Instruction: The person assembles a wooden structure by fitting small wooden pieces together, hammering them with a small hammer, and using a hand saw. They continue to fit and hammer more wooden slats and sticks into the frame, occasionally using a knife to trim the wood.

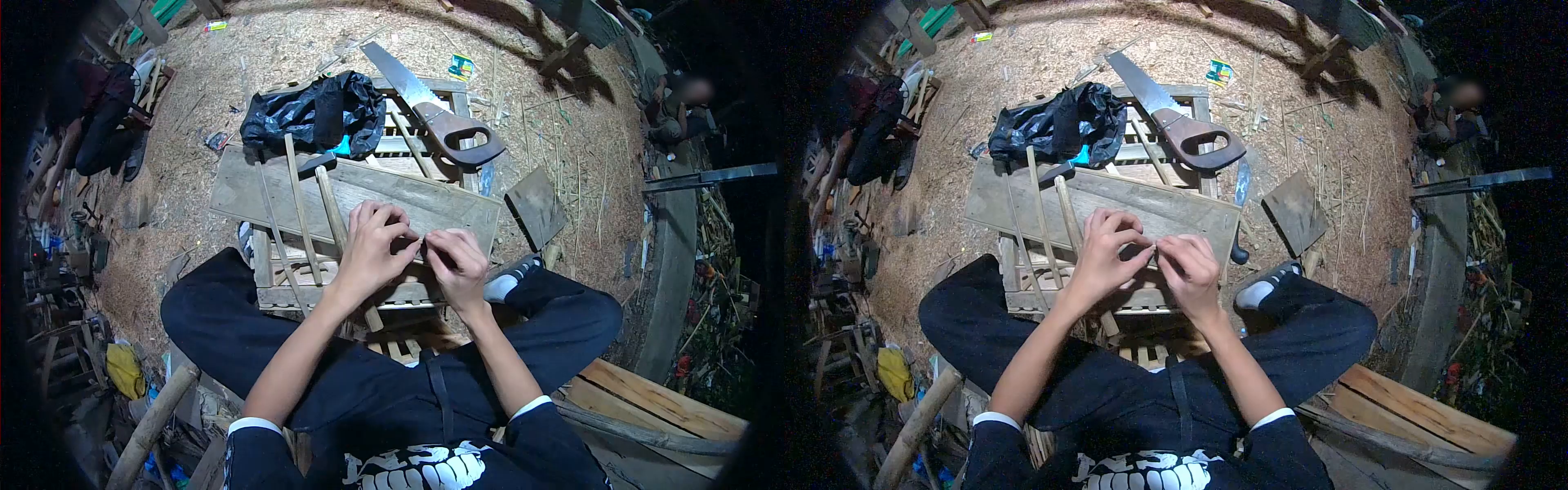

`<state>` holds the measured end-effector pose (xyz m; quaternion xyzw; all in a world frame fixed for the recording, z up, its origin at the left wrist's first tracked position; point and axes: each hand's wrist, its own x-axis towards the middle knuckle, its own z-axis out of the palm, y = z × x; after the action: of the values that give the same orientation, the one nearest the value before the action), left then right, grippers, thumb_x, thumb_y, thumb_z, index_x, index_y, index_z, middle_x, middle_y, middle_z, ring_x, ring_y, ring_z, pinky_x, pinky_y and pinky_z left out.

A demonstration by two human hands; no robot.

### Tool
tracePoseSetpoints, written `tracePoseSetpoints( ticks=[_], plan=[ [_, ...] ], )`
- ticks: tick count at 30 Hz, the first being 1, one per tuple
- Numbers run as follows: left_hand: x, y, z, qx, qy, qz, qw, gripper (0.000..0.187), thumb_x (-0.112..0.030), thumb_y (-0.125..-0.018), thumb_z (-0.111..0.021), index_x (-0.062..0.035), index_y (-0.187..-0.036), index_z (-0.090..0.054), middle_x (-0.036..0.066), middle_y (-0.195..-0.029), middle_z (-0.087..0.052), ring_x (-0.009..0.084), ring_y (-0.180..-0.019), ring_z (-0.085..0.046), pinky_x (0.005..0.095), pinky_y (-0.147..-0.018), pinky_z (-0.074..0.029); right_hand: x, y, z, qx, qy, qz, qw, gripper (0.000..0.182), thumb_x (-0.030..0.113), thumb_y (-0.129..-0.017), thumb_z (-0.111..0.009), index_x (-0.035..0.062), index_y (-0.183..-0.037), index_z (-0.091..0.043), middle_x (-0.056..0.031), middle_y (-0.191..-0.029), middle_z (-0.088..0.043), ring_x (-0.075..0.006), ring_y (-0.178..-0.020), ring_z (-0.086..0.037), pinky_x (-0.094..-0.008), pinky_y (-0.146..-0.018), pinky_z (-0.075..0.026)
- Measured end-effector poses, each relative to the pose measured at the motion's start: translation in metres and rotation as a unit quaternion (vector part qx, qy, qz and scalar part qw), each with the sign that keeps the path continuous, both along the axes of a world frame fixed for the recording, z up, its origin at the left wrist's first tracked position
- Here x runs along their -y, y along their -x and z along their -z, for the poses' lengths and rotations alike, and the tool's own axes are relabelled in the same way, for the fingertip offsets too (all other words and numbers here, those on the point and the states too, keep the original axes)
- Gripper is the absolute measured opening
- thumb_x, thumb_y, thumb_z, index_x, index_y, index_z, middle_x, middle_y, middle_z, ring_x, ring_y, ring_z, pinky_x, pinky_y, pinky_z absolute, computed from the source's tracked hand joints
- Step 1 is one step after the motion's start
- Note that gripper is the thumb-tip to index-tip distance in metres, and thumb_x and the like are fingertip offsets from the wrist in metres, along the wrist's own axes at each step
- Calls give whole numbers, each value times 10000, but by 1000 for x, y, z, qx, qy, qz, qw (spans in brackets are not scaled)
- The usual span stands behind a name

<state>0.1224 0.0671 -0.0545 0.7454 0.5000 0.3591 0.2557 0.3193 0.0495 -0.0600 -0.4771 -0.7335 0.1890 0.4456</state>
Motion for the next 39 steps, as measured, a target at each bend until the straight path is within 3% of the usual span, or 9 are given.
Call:
tracePoseSetpoints(
  ticks=[23,30,39],
  plan=[
    [1,0,-4,-23,-18,9,1000,153,-185,-807,-829,-53,-871,-785,64,-1128,-649,298,-1154,-553,475,-1068,-369,0,-1,12,46,-77,-11,996,269,-20,-780,-813,20,-1040,-757,-118,-1023,-767,-301,-985,-729,-419,-835,-556],
    [-1,-1,-4,-20,-19,5,1000,138,-163,-772,-839,-61,-843,-778,70,-1109,-673,310,-1150,-561,477,-1067,-387,-3,0,12,53,-99,-21,994,282,-6,-779,-823,30,-1050,-751,-116,-1021,-764,-298,-967,-721,-421,-813,-550],
    [0,-2,-1,-24,-30,-5,999,159,-199,-783,-851,-76,-857,-782,43,-1103,-671,296,-1142,-561,473,-1066,-381,-1,-2,9,25,-59,-22,998,290,-53,-782,-811,-1,-1059,-741,-128,-994,-765,-309,-949,-727,-394,-838,-585]
  ],
)
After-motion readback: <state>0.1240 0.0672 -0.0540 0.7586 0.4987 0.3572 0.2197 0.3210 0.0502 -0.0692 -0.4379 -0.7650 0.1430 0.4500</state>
